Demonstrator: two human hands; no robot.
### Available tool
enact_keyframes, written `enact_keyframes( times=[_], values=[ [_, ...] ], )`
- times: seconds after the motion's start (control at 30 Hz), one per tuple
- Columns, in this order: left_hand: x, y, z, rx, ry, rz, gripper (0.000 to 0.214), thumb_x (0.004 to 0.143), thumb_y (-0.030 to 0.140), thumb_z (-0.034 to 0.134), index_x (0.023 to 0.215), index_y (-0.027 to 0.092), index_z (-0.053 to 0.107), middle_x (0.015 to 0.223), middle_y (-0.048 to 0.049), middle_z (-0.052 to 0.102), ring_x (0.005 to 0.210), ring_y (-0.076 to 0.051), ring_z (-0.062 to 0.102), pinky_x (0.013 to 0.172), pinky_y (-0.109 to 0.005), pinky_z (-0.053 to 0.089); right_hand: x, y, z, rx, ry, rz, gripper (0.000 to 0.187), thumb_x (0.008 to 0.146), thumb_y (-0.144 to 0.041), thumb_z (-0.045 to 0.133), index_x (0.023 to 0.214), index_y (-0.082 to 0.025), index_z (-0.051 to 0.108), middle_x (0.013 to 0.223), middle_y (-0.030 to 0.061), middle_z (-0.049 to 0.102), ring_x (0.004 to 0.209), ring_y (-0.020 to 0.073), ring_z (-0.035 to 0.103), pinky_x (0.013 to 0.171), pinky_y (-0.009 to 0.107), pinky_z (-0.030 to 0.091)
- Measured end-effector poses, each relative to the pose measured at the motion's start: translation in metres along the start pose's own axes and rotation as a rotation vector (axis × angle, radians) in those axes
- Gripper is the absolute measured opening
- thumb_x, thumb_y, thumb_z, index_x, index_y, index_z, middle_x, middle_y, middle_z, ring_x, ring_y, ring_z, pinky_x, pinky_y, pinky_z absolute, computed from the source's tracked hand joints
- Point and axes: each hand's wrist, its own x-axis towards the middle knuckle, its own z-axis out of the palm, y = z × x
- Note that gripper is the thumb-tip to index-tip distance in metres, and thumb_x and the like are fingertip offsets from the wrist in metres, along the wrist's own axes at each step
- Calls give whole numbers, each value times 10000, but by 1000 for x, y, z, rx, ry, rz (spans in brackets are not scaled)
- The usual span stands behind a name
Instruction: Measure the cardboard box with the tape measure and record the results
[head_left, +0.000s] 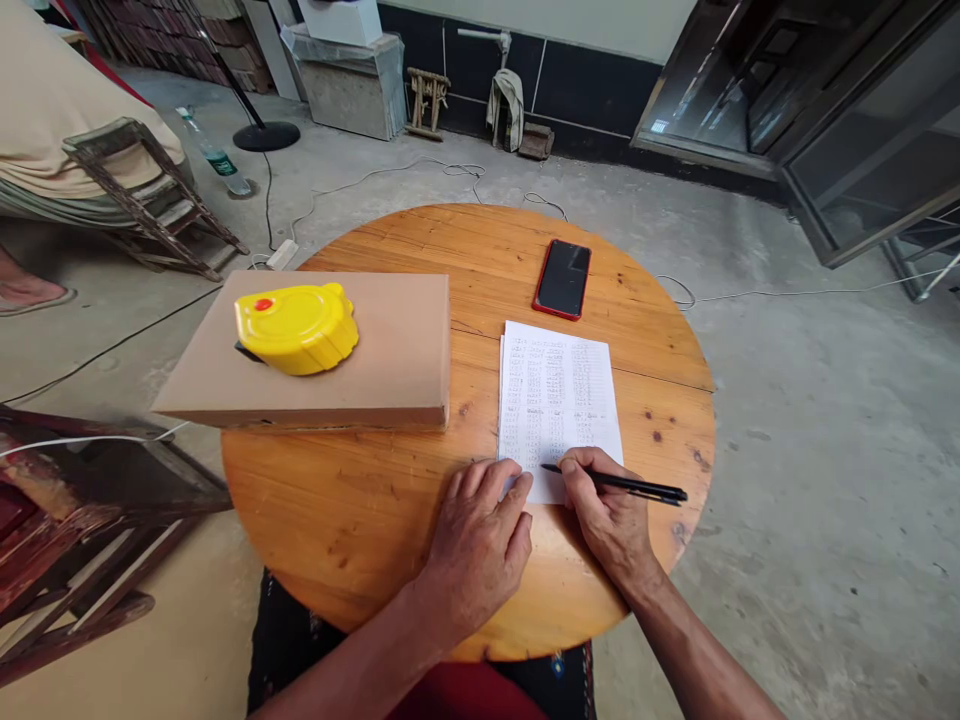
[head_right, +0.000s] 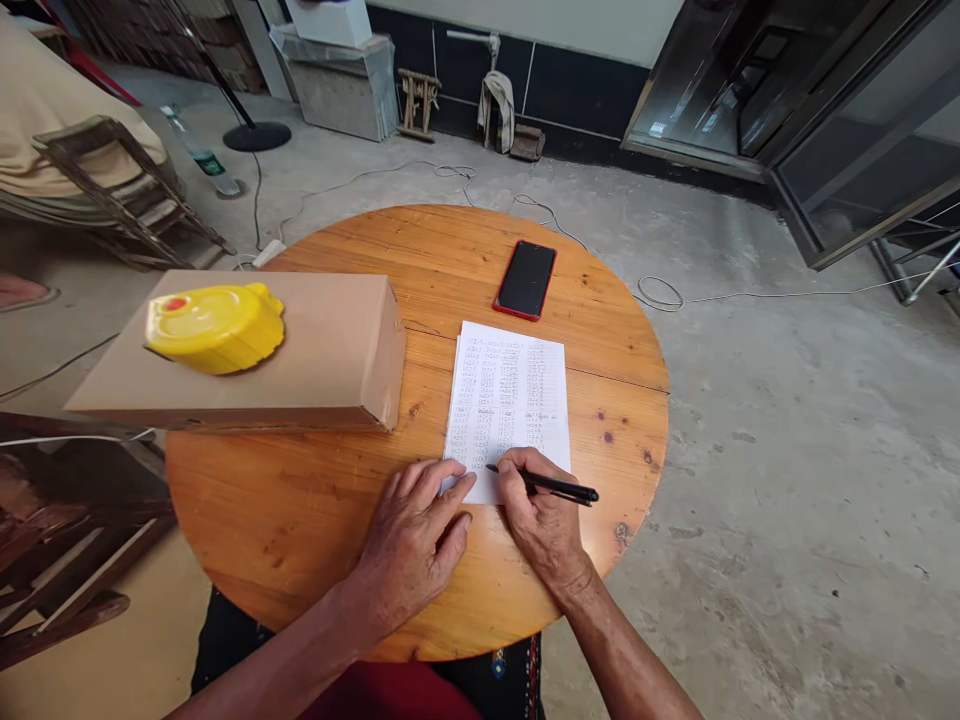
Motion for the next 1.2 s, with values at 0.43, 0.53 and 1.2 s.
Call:
enact_keyframes(
  times=[0.43, 0.53, 1.2],
  values=[
    [0, 1, -2, -6, 6, -12, 337, 878, 143, 506, 1209, 172, 560, 1186, -94, 590, 1067, -265, 495, 916, -462, 440, 1, 0, 2, -4, -14, -20, 211, 924, -292, 517, 762, -190, 605, 575, -46, 464, 513, 109, 400, 500, 242, 346],
    [-1, 1, -2, -7, 5, -6, 334, 878, 140, 507, 1207, 162, 559, 1186, -96, 589, 1065, -266, 493, 917, -462, 438, 1, 0, 2, -19, -4, -21, 212, 924, -292, 517, 760, -190, 603, 567, -47, 459, 507, 109, 400, 500, 242, 348],
    [-1, 1, -1, -13, -1, -4, 326, 869, 136, 515, 1190, 172, 560, 1177, -91, 586, 1068, -267, 489, 918, -466, 436, -1, -1, -1, 165, 203, -25, 148, 935, -307, 548, 857, -209, 627, 597, -39, 559, 540, 132, 527, 532, 253, 424]
  ],
)
